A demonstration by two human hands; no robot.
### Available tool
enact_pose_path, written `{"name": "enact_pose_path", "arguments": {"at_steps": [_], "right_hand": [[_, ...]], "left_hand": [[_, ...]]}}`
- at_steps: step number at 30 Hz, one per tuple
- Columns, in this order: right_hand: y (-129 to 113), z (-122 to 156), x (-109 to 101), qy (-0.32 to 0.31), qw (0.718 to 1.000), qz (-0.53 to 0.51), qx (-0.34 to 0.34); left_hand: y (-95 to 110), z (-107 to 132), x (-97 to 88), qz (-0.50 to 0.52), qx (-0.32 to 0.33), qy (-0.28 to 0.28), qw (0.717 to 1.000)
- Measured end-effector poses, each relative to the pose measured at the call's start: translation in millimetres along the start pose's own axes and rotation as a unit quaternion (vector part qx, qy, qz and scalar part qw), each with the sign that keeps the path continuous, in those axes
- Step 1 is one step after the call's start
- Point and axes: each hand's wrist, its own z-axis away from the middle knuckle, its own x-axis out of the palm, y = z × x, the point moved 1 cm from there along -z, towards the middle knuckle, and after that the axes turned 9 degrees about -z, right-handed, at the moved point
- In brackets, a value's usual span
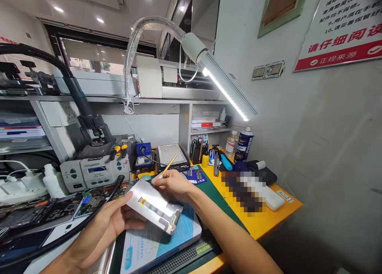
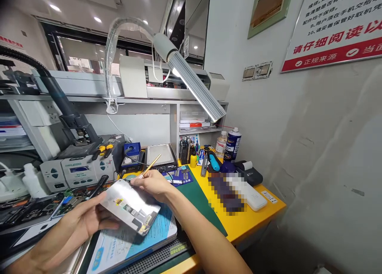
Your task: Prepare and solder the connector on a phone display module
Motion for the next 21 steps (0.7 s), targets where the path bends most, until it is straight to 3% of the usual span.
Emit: {"name": "enact_pose_path", "arguments": {"at_steps": [5,11,15,21], "right_hand": [[-7.0,4.0,-10.1,-0.078,0.994,0.077,0.010],[-10.2,8.0,-12.0,-0.143,0.977,0.155,0.016],[-11.8,10.7,-9.1,-0.159,0.968,0.192,0.023],[-9.3,6.9,-14.4,-0.156,0.969,0.188,0.025]], "left_hand": [[6.4,-2.4,-0.5,-0.072,-0.009,-0.018,0.997],[2.1,-5.9,-7.2,-0.278,0.003,0.043,0.960],[-1.5,-7.2,-9.7,-0.386,0.036,0.016,0.922],[-3.1,-11.8,-20.0,-0.423,0.075,0.004,0.903]]}}
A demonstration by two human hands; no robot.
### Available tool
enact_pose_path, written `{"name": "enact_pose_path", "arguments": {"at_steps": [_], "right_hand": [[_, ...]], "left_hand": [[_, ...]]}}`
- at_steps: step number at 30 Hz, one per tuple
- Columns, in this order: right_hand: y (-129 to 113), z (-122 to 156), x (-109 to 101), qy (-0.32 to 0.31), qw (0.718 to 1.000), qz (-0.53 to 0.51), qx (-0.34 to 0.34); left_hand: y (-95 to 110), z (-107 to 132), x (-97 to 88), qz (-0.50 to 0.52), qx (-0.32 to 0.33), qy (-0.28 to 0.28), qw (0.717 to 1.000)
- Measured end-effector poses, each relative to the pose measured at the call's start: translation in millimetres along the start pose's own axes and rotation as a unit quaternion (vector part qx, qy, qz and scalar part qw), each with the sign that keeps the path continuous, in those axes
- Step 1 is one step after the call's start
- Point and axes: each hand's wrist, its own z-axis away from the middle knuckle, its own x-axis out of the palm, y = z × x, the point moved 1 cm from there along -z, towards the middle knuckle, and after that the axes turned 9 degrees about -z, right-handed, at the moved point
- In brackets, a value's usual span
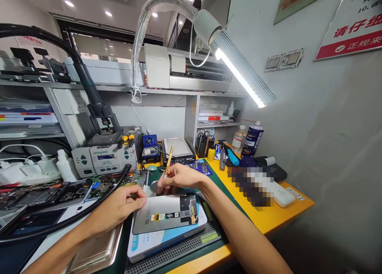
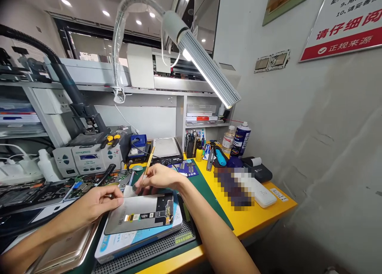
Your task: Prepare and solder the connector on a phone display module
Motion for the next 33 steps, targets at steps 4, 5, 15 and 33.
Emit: {"name": "enact_pose_path", "arguments": {"at_steps": [4,5,15,33], "right_hand": [[4.4,-4.3,-4.4,0.031,0.999,-0.014,-0.019],[4.9,-5.1,-4.4,0.046,0.998,-0.013,-0.026],[3.5,-9.4,3.3,0.138,0.989,-0.029,-0.049],[15.3,-13.2,4.1,0.229,0.943,0.235,-0.061]], "left_hand": [[-9.8,-4.2,0.2,-0.051,0.004,0.011,0.999],[-10.9,-4.8,0.7,-0.057,0.008,0.024,0.998],[-6.3,-2.5,6.5,-0.162,0.045,0.090,0.982],[-9.4,-3.9,2.1,-0.210,0.094,0.174,0.957]]}}
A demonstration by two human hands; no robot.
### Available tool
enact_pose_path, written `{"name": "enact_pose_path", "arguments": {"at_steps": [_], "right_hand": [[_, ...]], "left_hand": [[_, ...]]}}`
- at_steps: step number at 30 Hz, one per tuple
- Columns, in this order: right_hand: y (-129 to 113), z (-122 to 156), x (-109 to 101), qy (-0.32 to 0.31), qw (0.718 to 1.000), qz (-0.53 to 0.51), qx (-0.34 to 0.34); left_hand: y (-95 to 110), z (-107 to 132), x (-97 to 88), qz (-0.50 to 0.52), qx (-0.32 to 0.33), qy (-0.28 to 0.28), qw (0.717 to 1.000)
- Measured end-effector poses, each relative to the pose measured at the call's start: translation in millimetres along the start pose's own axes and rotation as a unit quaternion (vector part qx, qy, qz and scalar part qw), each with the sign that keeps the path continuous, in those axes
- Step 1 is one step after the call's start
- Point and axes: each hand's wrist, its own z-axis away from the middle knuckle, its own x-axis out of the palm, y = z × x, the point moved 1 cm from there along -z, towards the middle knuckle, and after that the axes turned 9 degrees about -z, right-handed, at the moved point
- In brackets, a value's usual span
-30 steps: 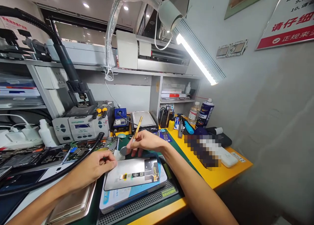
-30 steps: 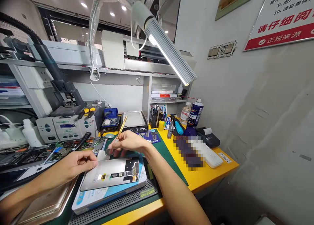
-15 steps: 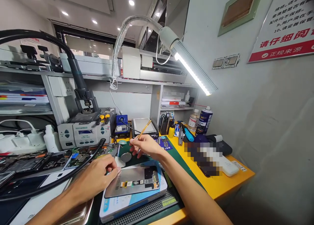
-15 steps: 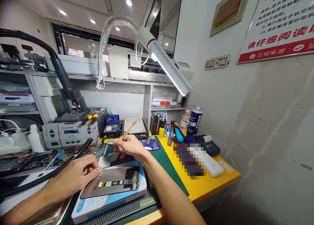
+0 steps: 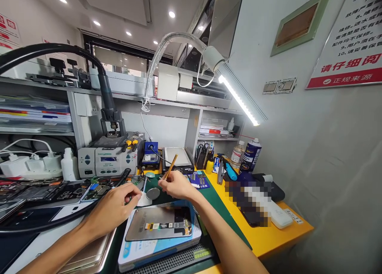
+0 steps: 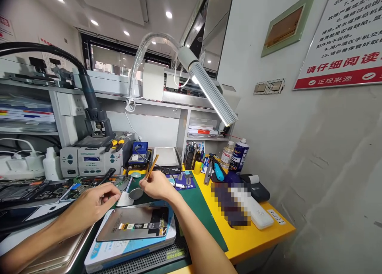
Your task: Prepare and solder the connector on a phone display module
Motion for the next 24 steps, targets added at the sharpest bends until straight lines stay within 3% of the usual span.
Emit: {"name": "enact_pose_path", "arguments": {"at_steps": [5,12,19,24], "right_hand": [[-2.8,4.7,0.7,-0.043,0.998,0.053,0.003],[1.2,3.5,0.2,-0.065,0.994,0.086,0.009],[4.1,1.8,-8.6,-0.059,0.995,0.078,0.027],[-3.5,3.1,-19.4,-0.005,0.995,0.095,0.005]], "left_hand": [[-8.9,-5.2,1.9,-0.019,-0.033,0.000,0.999],[-6.3,-3.3,1.6,-0.047,-0.044,-0.009,0.998],[-6.1,-9.9,-3.7,-0.058,-0.063,-0.004,0.996],[1.0,-31.1,-4.1,-0.092,-0.042,-0.064,0.993]]}}
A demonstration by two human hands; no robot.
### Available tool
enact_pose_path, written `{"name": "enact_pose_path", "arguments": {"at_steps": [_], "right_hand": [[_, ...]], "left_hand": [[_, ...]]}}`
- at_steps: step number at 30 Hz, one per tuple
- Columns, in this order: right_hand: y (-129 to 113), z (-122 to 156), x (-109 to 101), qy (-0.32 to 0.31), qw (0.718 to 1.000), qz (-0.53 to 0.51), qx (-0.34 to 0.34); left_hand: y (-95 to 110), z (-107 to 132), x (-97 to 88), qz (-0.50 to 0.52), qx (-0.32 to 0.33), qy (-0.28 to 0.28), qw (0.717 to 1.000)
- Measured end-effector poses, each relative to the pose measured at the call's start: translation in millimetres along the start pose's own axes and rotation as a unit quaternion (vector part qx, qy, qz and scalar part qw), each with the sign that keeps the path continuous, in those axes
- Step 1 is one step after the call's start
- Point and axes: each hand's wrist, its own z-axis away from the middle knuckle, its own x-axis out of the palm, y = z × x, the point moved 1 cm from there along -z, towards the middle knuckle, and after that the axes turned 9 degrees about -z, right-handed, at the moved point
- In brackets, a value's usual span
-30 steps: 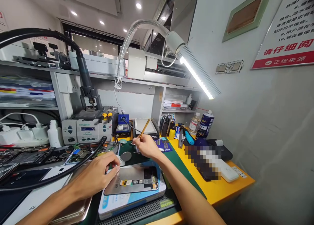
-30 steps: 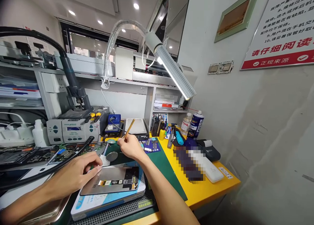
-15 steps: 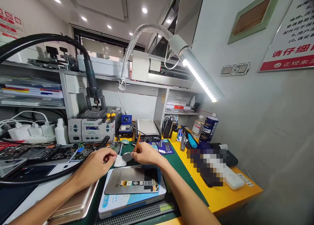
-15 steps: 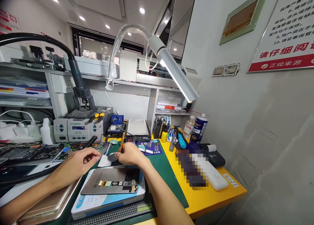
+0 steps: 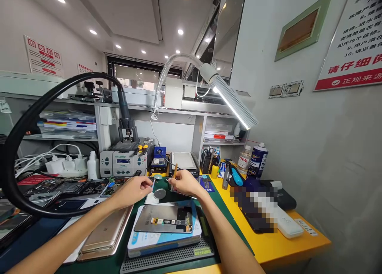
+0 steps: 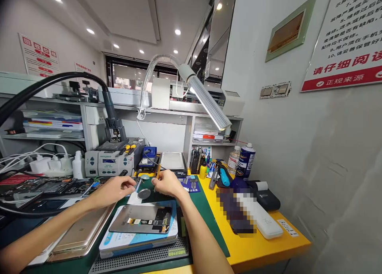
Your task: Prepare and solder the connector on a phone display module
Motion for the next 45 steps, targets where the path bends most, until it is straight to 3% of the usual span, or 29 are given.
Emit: {"name": "enact_pose_path", "arguments": {"at_steps": [5,11,15,20,26,31,37,41,45], "right_hand": [[-2.3,1.4,-12.8,0.081,0.995,0.047,-0.024],[2.1,3.0,-16.6,0.094,0.992,0.076,-0.039],[4.4,2.2,-18.9,0.096,0.992,0.077,-0.033],[5.4,1.0,-19.7,0.073,0.996,0.043,-0.023],[4.4,1.4,-10.0,-0.030,0.998,-0.052,-0.006],[1.4,1.8,-4.0,-0.062,0.991,-0.117,-0.003],[0.2,0.1,-7.0,-0.044,0.989,-0.138,0.015],[6.4,-4.8,-10.3,-0.022,0.987,-0.153,0.036],[11.7,-7.7,-13.4,-0.024,0.982,-0.175,0.070]], "left_hand": [[7.7,-26.7,14.0,-0.086,0.034,-0.066,0.994],[17.2,-44.0,27.0,-0.150,0.052,-0.137,0.978],[22.9,-46.2,27.5,-0.147,0.050,-0.153,0.976],[21.6,-47.8,7.4,-0.044,0.037,-0.099,0.993],[14.3,-31.2,-19.9,0.158,-0.008,-0.072,0.985],[9.4,-11.1,-14.3,0.326,-0.059,-0.033,0.943],[-10.9,-1.2,-19.2,0.523,-0.097,0.066,0.844],[-27.1,2.3,-29.6,0.598,-0.104,0.103,0.788],[-31.2,5.6,-35.0,0.638,-0.111,0.113,0.753]]}}
